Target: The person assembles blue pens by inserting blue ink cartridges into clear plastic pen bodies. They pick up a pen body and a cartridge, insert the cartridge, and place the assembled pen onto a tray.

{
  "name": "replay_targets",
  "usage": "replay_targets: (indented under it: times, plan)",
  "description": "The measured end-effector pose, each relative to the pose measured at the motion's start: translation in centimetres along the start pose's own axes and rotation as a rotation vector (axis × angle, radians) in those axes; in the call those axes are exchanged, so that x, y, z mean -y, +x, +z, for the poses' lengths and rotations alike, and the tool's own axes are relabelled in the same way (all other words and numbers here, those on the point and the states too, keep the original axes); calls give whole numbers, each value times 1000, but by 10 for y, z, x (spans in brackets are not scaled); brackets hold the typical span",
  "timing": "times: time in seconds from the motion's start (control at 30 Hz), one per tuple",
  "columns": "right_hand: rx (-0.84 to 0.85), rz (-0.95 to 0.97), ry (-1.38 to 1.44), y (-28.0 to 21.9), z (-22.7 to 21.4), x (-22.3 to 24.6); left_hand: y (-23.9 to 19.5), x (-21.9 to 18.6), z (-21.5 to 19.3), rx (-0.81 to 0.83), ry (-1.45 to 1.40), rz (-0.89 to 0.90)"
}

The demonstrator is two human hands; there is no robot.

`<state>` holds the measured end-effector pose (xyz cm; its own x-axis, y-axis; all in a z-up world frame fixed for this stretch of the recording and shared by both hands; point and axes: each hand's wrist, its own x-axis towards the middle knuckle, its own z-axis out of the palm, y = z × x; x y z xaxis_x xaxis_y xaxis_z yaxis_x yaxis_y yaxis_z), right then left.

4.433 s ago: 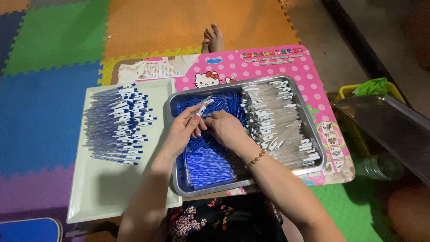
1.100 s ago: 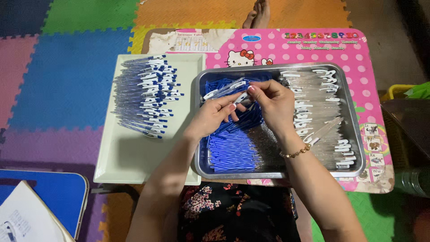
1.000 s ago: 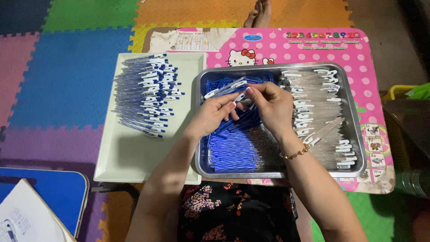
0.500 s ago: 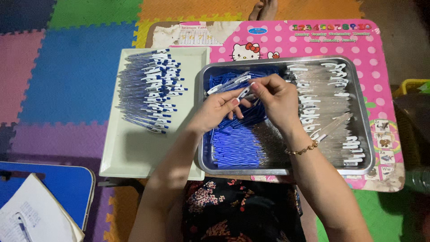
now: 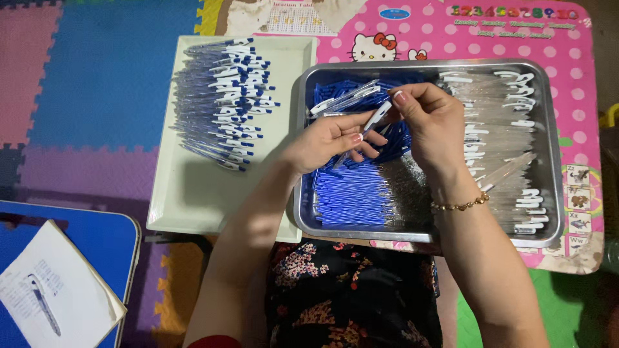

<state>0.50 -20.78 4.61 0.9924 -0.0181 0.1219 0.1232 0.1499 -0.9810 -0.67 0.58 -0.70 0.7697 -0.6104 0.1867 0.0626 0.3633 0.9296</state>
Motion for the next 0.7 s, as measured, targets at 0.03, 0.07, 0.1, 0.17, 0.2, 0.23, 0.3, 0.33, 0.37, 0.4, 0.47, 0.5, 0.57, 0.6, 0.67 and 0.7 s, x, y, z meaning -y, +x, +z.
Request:
replay_targets:
  times: [0.03,0.07,0.1,0.17,0.2,0.23,0.3,0.33,0.37,0.4,0.47,0.5,0.57,0.6,0.67,0.7]
  plan:
    - [18,0,-20,0,-1,0,0,0,0,7,-6,2]
    - [37,0,-41,1,-2,0,0,0,1,14,-13,3]
    - [36,2,-40,1,-3,-2,0,-2,0,14,-14,1]
    - [70,-44,-39,2,-7,-7,-1,-4,-1,47,-8,-7]
    - [68,-40,-39,2,-7,-7,-1,-6,0,47,-10,-11]
    - [76,-44,-24,2,-7,-7,-2,-8,0,49,-7,-11]
    - [83,-46,-9,1,-7,-5,-3,-12,2,50,-4,-13]
    - [85,-48,-11,1,-7,-3,-3,-14,2,49,1,-11]
    - [87,-49,-13,0,-7,-1,-4,-16,4,47,6,-8]
    - [86,-46,-12,0,-7,-1,-4,-16,4,45,4,-10]
    - [72,-45,6,0,-7,-2,-4,-15,3,54,4,-13]
    - [73,-44,6,1,-9,-3,-4,-15,3,53,3,-13]
    - [83,-75,-52,2,-12,-6,-3,-13,2,62,-10,-13]
    - [84,-73,-52,1,-11,-4,-3,-12,1,60,-11,-14]
    - [84,-81,-31,-1,-9,1,-2,-10,0,69,12,-5]
    - [85,-79,-32,-1,-8,1,-3,-12,1,68,12,-5]
